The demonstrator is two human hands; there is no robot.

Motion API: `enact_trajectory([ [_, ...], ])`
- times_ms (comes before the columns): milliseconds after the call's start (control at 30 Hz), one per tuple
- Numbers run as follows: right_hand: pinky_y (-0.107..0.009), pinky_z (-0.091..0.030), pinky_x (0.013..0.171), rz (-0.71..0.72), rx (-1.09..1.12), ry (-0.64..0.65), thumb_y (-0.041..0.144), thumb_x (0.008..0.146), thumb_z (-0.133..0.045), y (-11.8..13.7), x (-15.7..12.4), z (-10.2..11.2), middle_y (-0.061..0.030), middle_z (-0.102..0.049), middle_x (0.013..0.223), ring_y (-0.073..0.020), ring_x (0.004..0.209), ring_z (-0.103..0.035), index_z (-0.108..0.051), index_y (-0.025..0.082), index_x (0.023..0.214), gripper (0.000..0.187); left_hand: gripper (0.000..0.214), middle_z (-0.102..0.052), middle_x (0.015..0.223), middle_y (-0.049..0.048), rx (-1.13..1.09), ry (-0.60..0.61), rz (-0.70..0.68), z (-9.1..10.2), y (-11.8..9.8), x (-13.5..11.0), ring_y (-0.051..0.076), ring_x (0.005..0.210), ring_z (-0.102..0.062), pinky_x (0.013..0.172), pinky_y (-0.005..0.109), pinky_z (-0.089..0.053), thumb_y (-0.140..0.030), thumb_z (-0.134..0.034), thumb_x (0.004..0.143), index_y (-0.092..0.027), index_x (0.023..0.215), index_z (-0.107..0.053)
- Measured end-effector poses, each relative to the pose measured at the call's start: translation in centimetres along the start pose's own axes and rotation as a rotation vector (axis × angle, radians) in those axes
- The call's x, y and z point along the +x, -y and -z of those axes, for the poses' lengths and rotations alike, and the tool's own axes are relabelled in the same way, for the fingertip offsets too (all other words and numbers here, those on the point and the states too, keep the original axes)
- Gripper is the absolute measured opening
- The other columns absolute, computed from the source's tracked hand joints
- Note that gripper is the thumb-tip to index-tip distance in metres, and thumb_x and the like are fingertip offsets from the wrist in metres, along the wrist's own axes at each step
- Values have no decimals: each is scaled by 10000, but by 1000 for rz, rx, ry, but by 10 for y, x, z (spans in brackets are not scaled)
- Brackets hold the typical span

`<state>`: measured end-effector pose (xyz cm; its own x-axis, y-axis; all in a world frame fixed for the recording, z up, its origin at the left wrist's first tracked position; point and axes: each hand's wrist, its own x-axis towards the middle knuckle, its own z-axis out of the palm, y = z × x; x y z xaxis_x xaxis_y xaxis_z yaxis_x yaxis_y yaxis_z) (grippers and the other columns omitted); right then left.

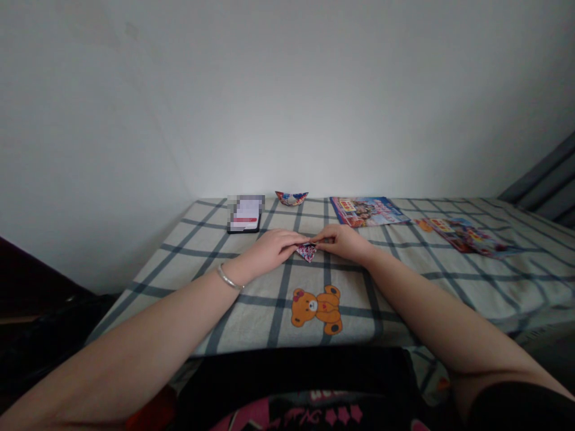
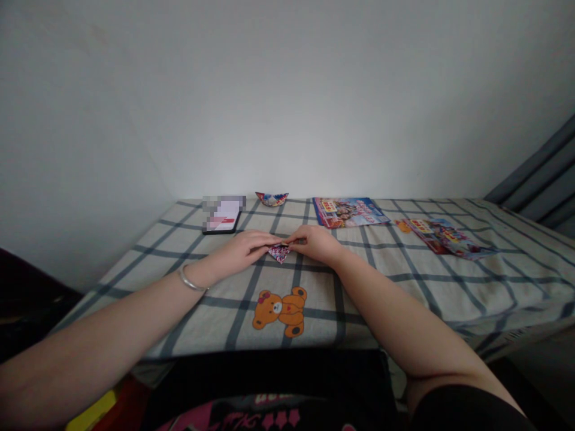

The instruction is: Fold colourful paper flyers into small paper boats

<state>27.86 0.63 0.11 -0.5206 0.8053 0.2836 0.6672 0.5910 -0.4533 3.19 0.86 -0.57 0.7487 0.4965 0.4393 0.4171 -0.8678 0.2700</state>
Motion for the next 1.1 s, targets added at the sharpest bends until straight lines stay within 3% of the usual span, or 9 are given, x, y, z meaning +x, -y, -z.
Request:
enact_trajectory([
  [400, -242, -423, 674, 64, -83, 67, 313, 842, -702, 2, -1, 2, -32, -682, 848, -134, 742, -578, -760, 221, 1053, 238, 343, -678, 1245, 20, 136, 89, -57, 2, 3, -2, 185, 1121, -622, 1007, 408, -469, -140, -491, 946, -276, 1205, -672],
  [600, -243, -423, 674, -26, -98, 44, 372, 860, -679, 11, -1, -2, -30, -684, 879, -135, 757, -595, -754, 223, 977, 204, 350, -664, 1240, 26, 193, 123, -62, 4, 1, -1, 194, 1116, -607, 1002, 419, -468, -126, -470, 927, -286, 1127, -709],
  [700, -251, -431, 692, -71, -139, 28, 434, 819, -717, 13, -1, -5, -32, -680, 918, -153, 815, -614, -737, 235, 1019, 283, 340, -634, 1235, 49, 185, 113, -42, 4, -1, -2, 201, 1117, -599, 983, 398, -484, -120, -479, 912, -268, 1107, -714],
  [867, -277, -453, 717, -111, -215, 27, 538, 764, -741, 18, 0, -8, -61, -669, 1003, -190, 880, -627, -708, 233, 1136, 481, 358, -609, 1207, 59, 152, 101, -31, 3, -2, -4, 198, 1097, -598, 972, 377, -497, -112, -480, 909, -267, 1148, -697],
  [1100, -304, -474, 766, -115, -246, 54, 565, 769, -726, 22, -2, -8, -77, -662, 1081, -221, 947, -638, -699, 254, 1167, 506, 394, -538, 1363, 102, 218, 60, 54, 0, -9, -8, 240, 1203, -559, 1025, 414, -475, -221, -498, 953, -208, 1346, -531],
])
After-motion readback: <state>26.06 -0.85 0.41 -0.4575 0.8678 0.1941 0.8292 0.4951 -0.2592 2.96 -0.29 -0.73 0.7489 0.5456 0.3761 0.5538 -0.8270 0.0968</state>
